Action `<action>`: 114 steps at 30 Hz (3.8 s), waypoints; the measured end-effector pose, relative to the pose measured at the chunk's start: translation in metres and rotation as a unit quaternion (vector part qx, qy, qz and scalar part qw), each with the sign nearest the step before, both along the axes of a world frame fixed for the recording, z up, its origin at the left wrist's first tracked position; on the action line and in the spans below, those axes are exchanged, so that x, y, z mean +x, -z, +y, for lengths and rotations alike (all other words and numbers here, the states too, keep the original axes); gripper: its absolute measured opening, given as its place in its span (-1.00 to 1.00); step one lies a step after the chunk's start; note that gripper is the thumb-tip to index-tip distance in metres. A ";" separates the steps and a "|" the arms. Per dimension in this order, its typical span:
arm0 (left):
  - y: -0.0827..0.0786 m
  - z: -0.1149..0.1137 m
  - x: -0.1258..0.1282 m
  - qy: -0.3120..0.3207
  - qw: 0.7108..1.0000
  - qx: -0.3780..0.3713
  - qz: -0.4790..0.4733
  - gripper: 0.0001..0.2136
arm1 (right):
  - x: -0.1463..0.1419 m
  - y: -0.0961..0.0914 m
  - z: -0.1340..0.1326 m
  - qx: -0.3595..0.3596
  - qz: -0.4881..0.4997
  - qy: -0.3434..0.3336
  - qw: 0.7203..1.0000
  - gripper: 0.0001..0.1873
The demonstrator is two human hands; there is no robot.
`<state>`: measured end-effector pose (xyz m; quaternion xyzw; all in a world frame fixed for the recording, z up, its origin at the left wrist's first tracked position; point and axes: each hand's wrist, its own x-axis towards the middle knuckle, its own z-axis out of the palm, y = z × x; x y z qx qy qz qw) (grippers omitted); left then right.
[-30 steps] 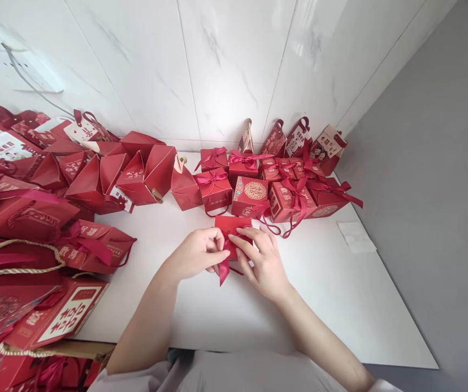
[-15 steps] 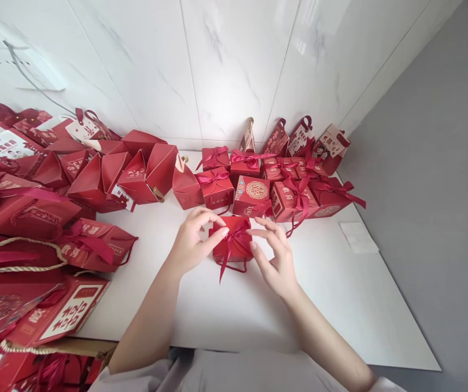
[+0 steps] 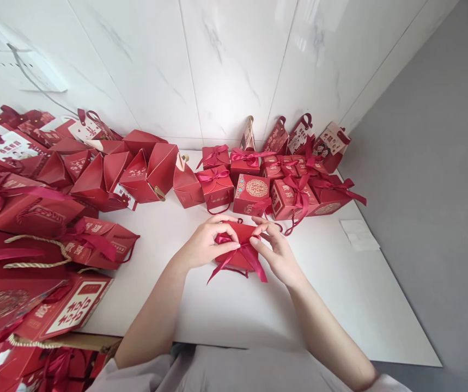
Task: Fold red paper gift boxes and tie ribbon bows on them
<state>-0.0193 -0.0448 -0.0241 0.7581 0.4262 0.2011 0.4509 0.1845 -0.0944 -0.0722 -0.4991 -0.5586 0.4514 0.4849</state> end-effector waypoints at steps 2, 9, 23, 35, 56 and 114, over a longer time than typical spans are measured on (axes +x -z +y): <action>0.000 0.000 0.001 0.001 1.000 -0.003 0.004 -0.83 | 0.002 0.002 0.001 0.018 -0.039 -0.002 0.999 -0.83; -0.001 0.002 -0.001 0.009 1.000 -0.012 -0.011 -0.86 | 0.006 0.001 0.003 0.014 -0.021 -0.045 0.999 -0.83; -0.011 0.009 -0.026 0.032 0.999 -0.008 -0.002 -0.84 | 0.003 0.001 0.002 -0.047 0.087 -0.049 0.994 -0.89; -0.001 0.005 -0.002 -0.019 0.997 -0.044 -0.058 -0.68 | -0.003 -0.002 -0.005 0.132 -0.101 0.112 0.980 -0.85; 0.008 0.004 0.001 -0.066 0.997 -0.021 -0.031 -0.62 | -0.001 -0.005 -0.008 0.127 -0.120 0.124 0.977 -0.72; 0.013 0.012 -0.006 -0.051 0.998 0.017 -0.035 -0.65 | -0.008 -0.010 -0.025 -0.236 -0.088 -0.319 0.914 -0.61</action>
